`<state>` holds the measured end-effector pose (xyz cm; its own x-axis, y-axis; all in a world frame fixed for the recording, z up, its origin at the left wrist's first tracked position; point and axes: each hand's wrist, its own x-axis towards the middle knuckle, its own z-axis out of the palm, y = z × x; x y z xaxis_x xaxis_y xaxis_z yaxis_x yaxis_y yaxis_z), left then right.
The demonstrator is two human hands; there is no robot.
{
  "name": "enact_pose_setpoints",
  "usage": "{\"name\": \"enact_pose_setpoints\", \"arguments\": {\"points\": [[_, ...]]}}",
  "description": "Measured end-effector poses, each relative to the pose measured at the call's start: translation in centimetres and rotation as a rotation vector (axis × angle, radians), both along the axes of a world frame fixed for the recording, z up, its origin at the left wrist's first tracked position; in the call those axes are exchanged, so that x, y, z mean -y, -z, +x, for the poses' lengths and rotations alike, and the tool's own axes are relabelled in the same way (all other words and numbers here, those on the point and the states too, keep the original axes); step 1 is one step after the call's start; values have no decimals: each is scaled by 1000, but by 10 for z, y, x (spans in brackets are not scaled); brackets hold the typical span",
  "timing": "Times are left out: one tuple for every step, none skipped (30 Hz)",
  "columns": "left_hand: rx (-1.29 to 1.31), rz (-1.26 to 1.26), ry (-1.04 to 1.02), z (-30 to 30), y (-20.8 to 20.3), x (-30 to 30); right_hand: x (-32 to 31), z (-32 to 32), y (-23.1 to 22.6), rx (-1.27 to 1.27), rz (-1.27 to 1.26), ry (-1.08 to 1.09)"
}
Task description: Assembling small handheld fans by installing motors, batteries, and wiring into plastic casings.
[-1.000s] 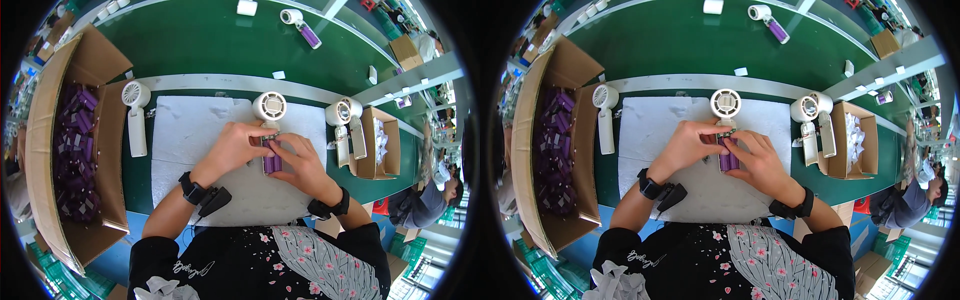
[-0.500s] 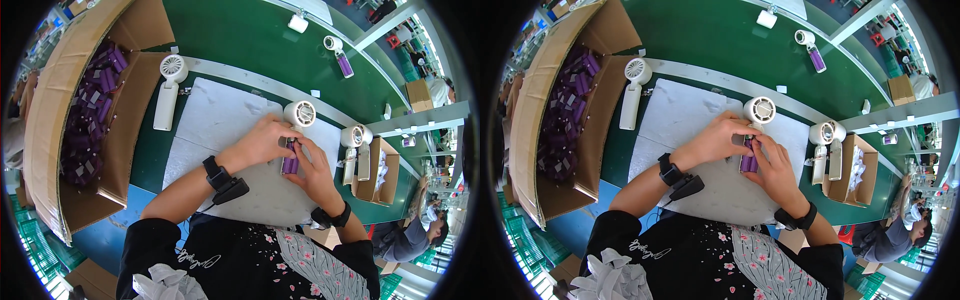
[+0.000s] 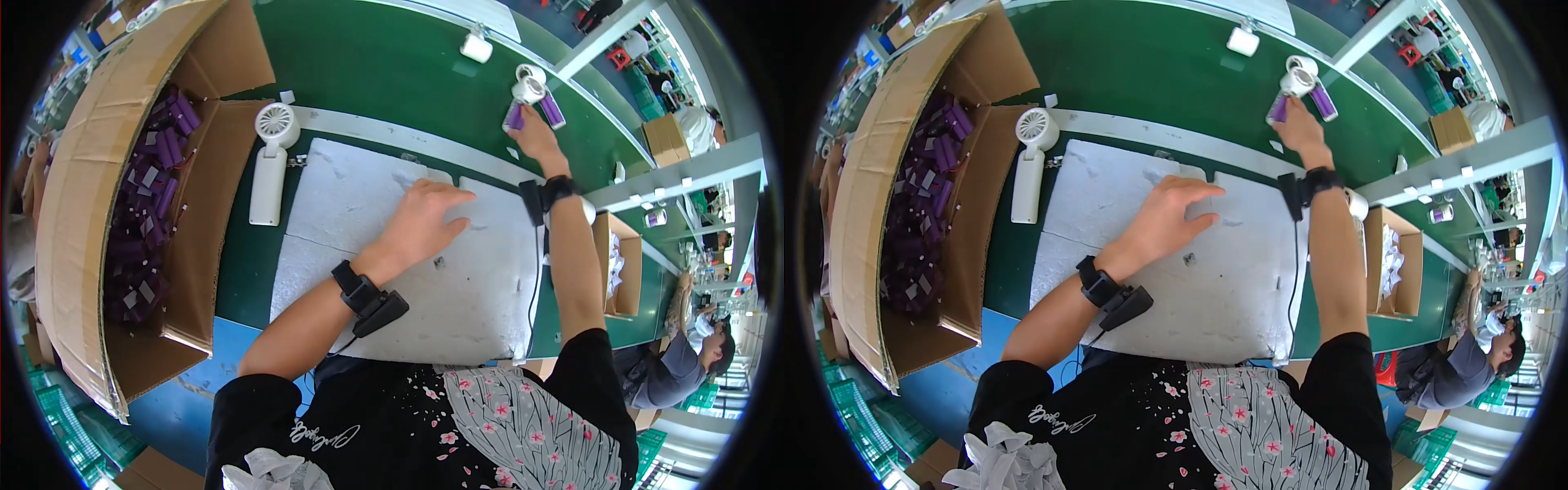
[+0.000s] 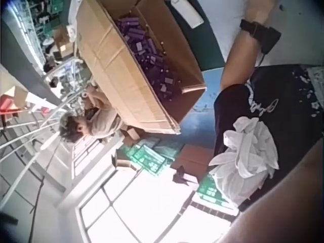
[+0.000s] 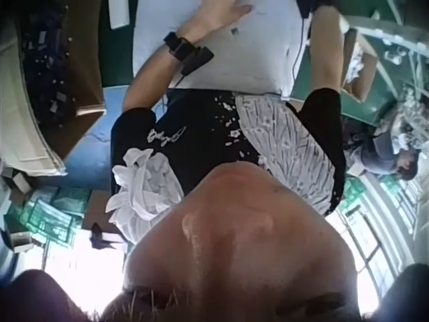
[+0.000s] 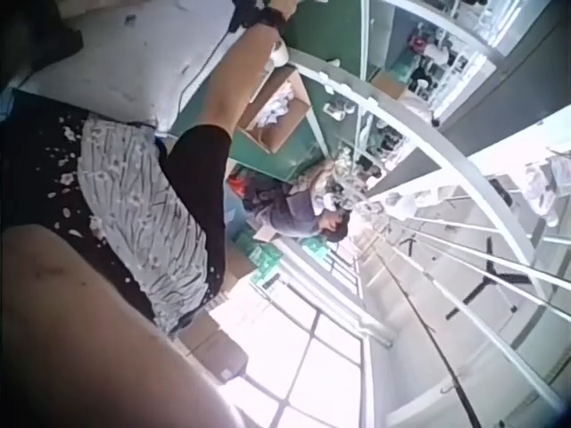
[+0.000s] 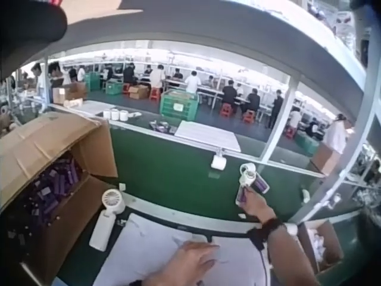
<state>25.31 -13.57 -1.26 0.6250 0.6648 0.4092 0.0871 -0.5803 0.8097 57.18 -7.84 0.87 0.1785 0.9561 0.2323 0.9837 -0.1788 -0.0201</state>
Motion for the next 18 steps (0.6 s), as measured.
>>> {"name": "enact_pose_setpoints", "arguments": {"points": [[-1,-3,9,-1,-1,0,-11,8,-10,-30,-135,34],[0,-6,15,-2,-1,0,-23,13,-20,-56,-271,67],[-3,-13,12,-3,0,1,-35,10,-31,-51,-271,36],[-8,-10,-31,-6,2,2,-49,1,-44,-47,-363,151],[11,-6,-34,-8,6,3,-66,-11,-51,-39,-454,262],[36,0,-18,-5,8,5,-81,-5,-53,-34,-451,233],[28,5,-52,-5,7,7,-101,4,-50,-33,-254,186],[39,-9,-40,-5,7,9,-121,10,-43,-40,-58,137],[48,-22,-30,-6,7,10,-139,14,-33,-51,-56,98],[38,-22,-57,-4,7,6,-158,25,-18,-98,19,155],[28,-46,-37,-4,6,6,-176,31,-6,-145,98,208],[24,-69,-14,-5,3,6,-191,37,4,-150,102,179],[24,-60,-39,-6,1,5,-201,41,10,-258,54,275],[32,-58,-40,-6,-2,3,-210,47,15,-362,7,376],[34,-60,-49,-8,-4,2,-216,42,18,-367,7,351],[37,-61,-46,-9,-7,0,-216,40,19,-302,44,398],[37,-53,-51,-11,-12,-4,-210,41,18,-237,85,454],[55,-42,-131,-18,-14,-7,-200,14,13,-249,75,437]]}}
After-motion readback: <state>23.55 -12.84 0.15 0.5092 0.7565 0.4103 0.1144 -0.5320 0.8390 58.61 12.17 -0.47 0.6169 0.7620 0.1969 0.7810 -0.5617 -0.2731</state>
